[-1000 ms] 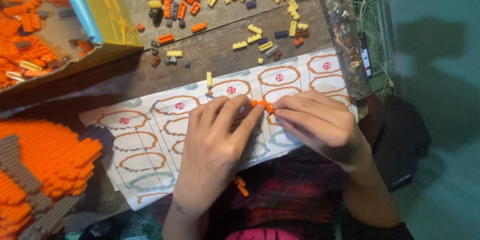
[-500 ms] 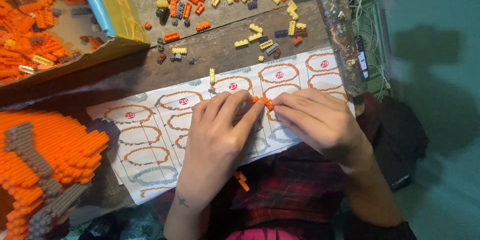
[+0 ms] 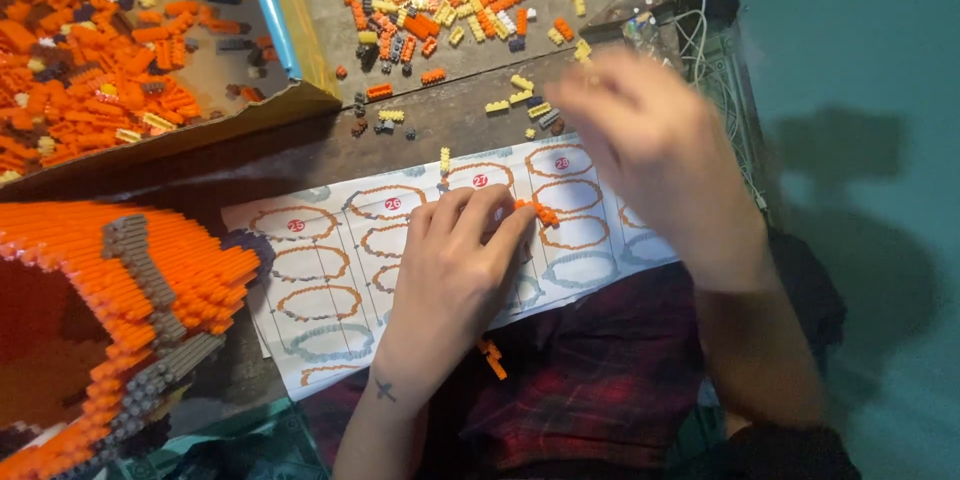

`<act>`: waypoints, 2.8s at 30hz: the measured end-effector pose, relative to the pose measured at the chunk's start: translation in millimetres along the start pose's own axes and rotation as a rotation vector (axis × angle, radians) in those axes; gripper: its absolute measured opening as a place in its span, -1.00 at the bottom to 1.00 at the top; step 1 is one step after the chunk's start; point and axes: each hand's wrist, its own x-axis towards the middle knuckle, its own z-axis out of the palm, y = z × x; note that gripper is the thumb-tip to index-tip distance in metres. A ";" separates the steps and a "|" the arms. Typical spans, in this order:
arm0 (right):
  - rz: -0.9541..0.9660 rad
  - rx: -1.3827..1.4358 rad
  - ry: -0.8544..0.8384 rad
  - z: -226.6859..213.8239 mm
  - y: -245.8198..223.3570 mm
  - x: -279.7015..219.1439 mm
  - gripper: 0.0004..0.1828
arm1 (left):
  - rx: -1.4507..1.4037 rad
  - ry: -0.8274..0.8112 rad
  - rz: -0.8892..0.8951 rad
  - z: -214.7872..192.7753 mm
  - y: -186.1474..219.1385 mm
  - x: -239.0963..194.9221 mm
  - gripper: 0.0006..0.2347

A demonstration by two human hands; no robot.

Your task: Assembling a structure using small plastic building blocks by following a pattern on an instruction sheet.

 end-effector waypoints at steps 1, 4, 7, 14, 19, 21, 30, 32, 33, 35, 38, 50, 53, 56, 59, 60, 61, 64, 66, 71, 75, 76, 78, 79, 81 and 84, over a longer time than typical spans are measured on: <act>0.003 -0.004 0.002 9.7 11.7 10.6 -0.74 | -0.001 0.000 0.005 0.3 0.1 -1.0 -0.72; -0.082 -0.178 0.097 37.7 42.8 38.4 -0.79 | -0.006 -0.009 0.007 1.2 -0.5 -3.0 -0.68; -0.060 -0.249 0.067 54.1 55.3 49.7 -0.94 | -0.037 0.000 -0.001 0.9 -0.7 -3.8 -0.72; -0.055 -0.101 0.082 23.0 38.0 29.3 -0.79 | -0.030 -0.058 -0.005 -0.9 1.0 -1.8 -0.67; 0.182 0.129 0.126 -10.2 -15.8 -37.5 -0.74 | -0.011 -0.065 -0.017 -1.1 3.2 1.2 -0.64; 0.406 0.201 0.101 -4.0 -31.0 -66.9 -0.72 | -0.026 -0.064 -0.021 -1.8 4.7 3.7 -0.66; 0.461 0.140 0.137 29.3 -44.3 -101.3 -0.72 | -0.028 -0.132 -0.060 -2.4 7.3 6.1 -0.66; 0.487 0.138 0.131 29.1 -47.6 -98.9 -0.71 | -0.026 -0.138 -0.060 -2.4 6.9 6.1 -0.65; 0.513 0.134 0.128 29.2 -49.3 -97.7 -0.70 | -0.024 -0.141 -0.057 -2.3 6.6 6.1 -0.64; 0.526 0.126 0.123 30.4 -51.9 -97.5 -0.69 | -0.033 -0.149 -0.064 -3.0 7.1 6.1 -0.63; 0.537 0.122 0.120 32.0 -52.9 -97.6 -0.67 | -0.050 -0.160 -0.075 -3.6 7.4 6.4 -0.62; 0.544 0.127 0.135 37.4 -51.0 -101.6 -0.67 | -0.071 -0.170 -0.082 -3.3 6.9 7.4 -0.63; 0.552 0.140 0.140 37.0 -53.0 -101.0 -0.69 | -0.068 -0.167 -0.087 -3.1 7.0 7.1 -0.64; 0.564 0.195 0.145 37.4 -56.5 -97.9 -0.69 | -0.069 -0.170 -0.086 -3.8 6.7 7.7 -0.64; 0.590 0.265 0.160 37.4 -61.4 -92.2 -0.69 | -0.075 -0.169 -0.087 -4.4 7.1 8.2 -0.64; 0.604 0.301 0.174 37.1 -62.8 -89.6 -0.68 | -0.076 -0.163 -0.087 -4.5 7.2 8.6 -0.66; 0.604 0.301 0.173 37.7 -62.9 -88.0 -0.68 | -0.076 -0.163 -0.088 -4.2 7.0 8.7 -0.66; 0.597 0.312 0.162 39.7 -64.2 -85.0 -0.69 | -0.085 -0.154 -0.081 -4.3 6.4 8.5 -0.66; 0.591 0.292 0.162 41.0 -65.0 -85.2 -0.68 | -0.079 -0.161 -0.080 -4.4 6.2 8.1 -0.65; 0.574 0.266 0.165 41.8 -66.6 -83.3 -0.70 | -0.079 -0.163 -0.078 -4.1 5.2 7.4 -0.65; 0.576 0.238 0.167 40.9 -69.2 -80.8 -0.72 | -0.081 -0.160 -0.076 -4.2 5.5 7.5 -0.64; 0.576 0.238 0.168 40.7 -69.4 -80.5 -0.72 | -0.081 -0.159 -0.076 -4.1 5.7 7.5 -0.64; 0.568 0.231 0.166 40.4 -69.7 -79.7 -0.70 | -0.084 -0.153 -0.081 -3.9 6.0 7.6 -0.66; 0.567 0.230 0.167 40.5 -69.5 -80.3 -0.70 | -0.084 -0.152 -0.080 -4.0 6.0 7.8 -0.66; 0.561 0.218 0.158 40.7 -69.5 -81.9 -0.70 | -0.095 -0.148 -0.085 -4.3 6.1 7.6 -0.66; 0.568 0.229 0.128 41.2 -67.9 -84.6 -0.70 | -0.090 -0.157 -0.094 -4.7 6.8 7.7 -0.66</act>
